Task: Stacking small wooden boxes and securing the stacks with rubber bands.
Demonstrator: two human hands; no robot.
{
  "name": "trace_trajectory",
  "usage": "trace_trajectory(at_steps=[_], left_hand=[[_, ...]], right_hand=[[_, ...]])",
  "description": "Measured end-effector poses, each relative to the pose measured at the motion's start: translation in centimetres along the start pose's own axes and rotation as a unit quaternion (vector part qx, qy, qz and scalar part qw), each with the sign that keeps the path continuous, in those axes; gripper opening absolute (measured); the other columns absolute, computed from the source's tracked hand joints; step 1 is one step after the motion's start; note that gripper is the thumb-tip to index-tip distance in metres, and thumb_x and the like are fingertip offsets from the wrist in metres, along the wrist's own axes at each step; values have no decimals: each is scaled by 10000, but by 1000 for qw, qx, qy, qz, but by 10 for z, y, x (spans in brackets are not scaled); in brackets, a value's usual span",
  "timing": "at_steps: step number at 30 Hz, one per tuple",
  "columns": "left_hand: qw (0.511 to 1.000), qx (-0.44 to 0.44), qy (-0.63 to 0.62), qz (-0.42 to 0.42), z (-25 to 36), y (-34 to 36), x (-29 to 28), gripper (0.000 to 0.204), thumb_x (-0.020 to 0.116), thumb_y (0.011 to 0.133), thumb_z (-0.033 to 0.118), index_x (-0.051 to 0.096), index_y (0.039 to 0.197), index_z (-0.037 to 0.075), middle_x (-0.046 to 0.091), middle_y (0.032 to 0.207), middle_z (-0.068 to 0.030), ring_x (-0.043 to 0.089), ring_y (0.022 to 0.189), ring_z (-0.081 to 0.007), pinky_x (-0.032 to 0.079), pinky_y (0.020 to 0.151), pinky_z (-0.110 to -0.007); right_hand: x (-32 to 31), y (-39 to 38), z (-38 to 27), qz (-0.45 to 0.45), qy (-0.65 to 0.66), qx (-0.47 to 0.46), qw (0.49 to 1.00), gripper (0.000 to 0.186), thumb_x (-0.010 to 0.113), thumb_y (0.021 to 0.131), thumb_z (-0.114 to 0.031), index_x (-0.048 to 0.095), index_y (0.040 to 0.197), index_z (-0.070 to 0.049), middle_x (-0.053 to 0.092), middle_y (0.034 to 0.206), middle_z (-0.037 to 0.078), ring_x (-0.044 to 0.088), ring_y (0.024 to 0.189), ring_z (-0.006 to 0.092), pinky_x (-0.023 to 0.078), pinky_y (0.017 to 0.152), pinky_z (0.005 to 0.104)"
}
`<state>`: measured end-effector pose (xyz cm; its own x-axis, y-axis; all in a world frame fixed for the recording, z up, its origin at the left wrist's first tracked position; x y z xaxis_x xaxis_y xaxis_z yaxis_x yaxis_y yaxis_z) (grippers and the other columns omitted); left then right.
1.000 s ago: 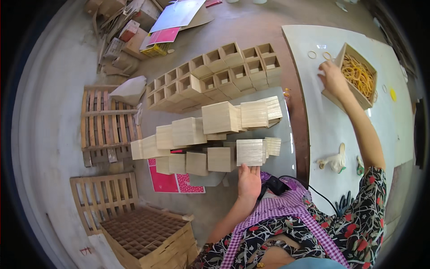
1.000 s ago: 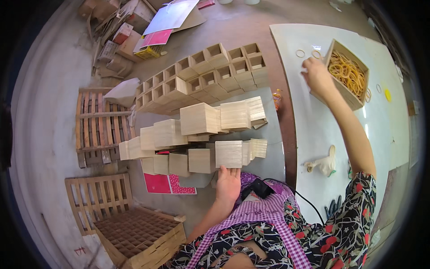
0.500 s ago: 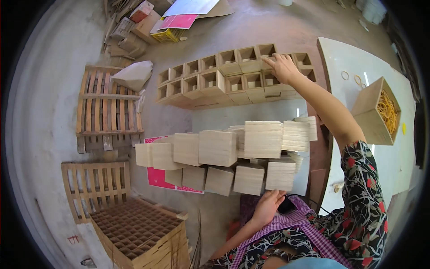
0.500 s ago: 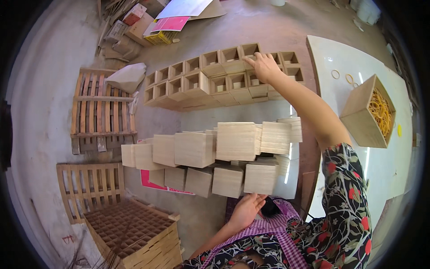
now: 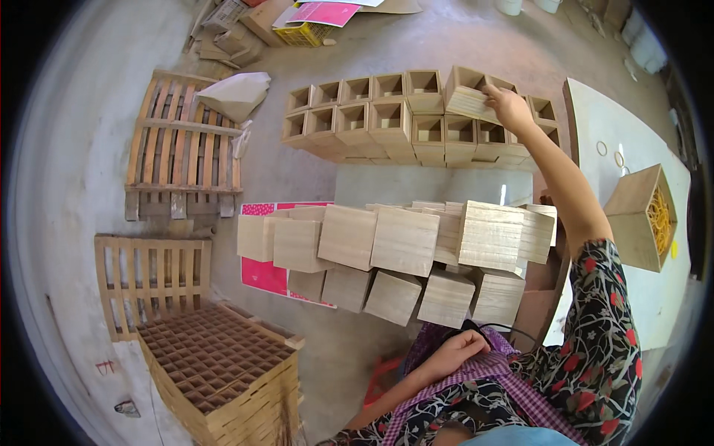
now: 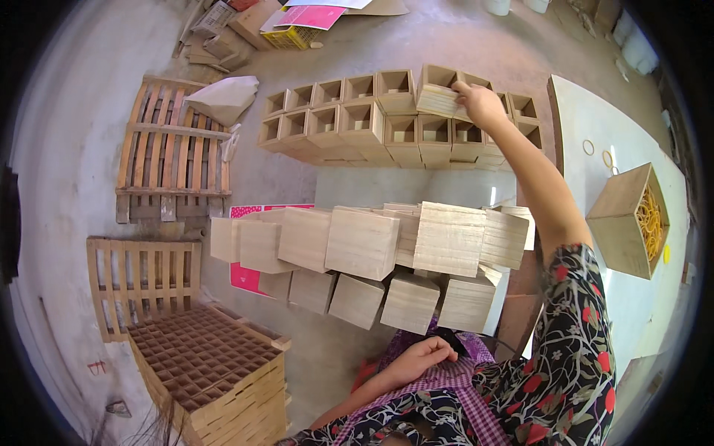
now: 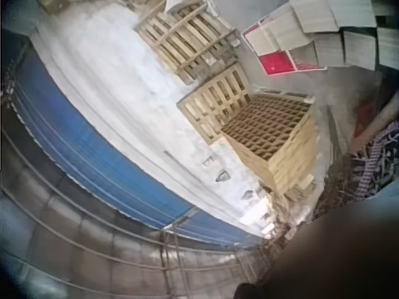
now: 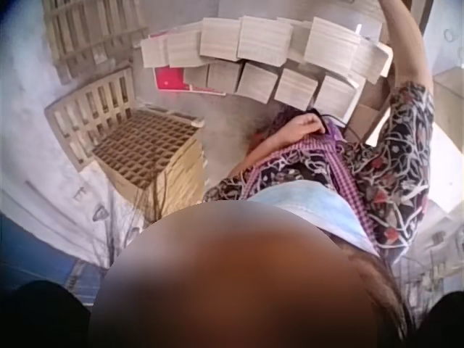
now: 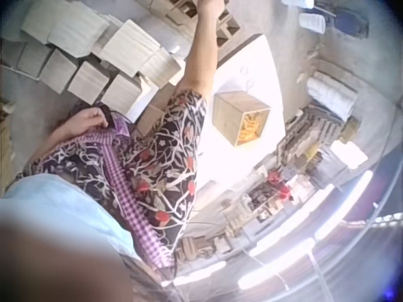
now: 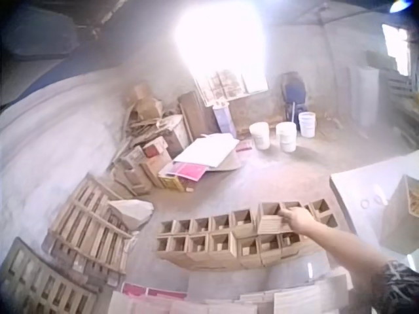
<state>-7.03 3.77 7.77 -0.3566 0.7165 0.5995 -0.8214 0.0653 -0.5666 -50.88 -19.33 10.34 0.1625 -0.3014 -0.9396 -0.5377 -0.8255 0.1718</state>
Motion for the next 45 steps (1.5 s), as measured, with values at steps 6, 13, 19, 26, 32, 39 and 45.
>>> trace_trajectory(at_steps=[6, 13, 19, 26, 32, 39, 45], left_hand=[[948, 42, 301, -93, 24, -19, 39, 195, 564, 894, 199, 568, 915, 5, 606, 889, -78, 561, 826, -140, 453, 747, -279], [908, 266, 234, -223, 117, -48, 128, 251, 621, 865, 157, 561, 1070, 26, 558, 1120, -130, 516, 1121, -269, 387, 975, -397], [628, 504, 587, -89, 147, -44, 230, 596, 682, 776, 315, 464, 1277, 76, 391, 1353, -175, 324, 1310, -358, 278, 1070, -503], [711, 431, 545, -109, 98, -13, 245, 283, 640, 799, 180, 580, 1055, 76, 605, 894, -112, 570, 847, -314, 448, 834, -401], [898, 238, 370, -2, 48, 29, 184, 197, 519, 942, 191, 583, 983, 10, 623, 823, -31, 567, 752, -57, 445, 676, -199], [964, 129, 233, -11, 16, 47, 135, 329, 466, 976, 318, 591, 916, 19, 588, 788, 2, 535, 726, -45, 449, 662, -205], [960, 145, 231, 59, 16, 55, 118, 401, 423, 981, 388, 582, 922, 25, 576, 800, -6, 530, 730, -54, 439, 659, -208]], right_hand=[[-139, -128, 15, 134, 246, 23, 960, 298, 564, 884, -90, 525, 1175, -34, 599, 1066, 153, 603, 957, 247, 482, 817, 345], [-254, -353, 13, 134, 200, 133, 961, 279, 528, 900, -104, 503, 1152, 15, 515, 938, 33, 470, 820, 116, 399, 735, 231], [-266, -451, -56, 21, 222, -2, 975, 237, 616, 782, -130, 550, 982, -23, 576, 850, 149, 557, 778, 360, 452, 681, 405], [-267, -494, -51, -10, 258, -5, 966, 281, 666, 767, -150, 629, 1032, -63, 577, 757, 121, 561, 697, 304, 454, 631, 394], [-230, -503, 42, 72, 130, 91, 985, 378, 655, 757, -84, 578, 1126, -66, 596, 843, 116, 559, 785, 302, 452, 737, 387], [-121, -512, 119, -78, -122, 261, 955, 505, 629, 732, -66, 499, 1219, -63, 588, 914, 138, 530, 929, 320, 378, 895, 445], [-152, -500, -3, -6, 408, 108, 907, 427, 706, 780, -150, 536, 1135, 14, 598, 1054, 184, 561, 1024, 243, 438, 866, 347]])
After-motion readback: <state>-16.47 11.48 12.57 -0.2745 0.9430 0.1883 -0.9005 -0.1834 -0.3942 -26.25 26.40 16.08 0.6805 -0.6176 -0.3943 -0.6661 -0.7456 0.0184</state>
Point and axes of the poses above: each hand's wrist, its own y-axis towards the middle knuckle, its own x-axis out of the palm, z = x × y, the point moved 9 cm from there along y, towards the middle knuckle
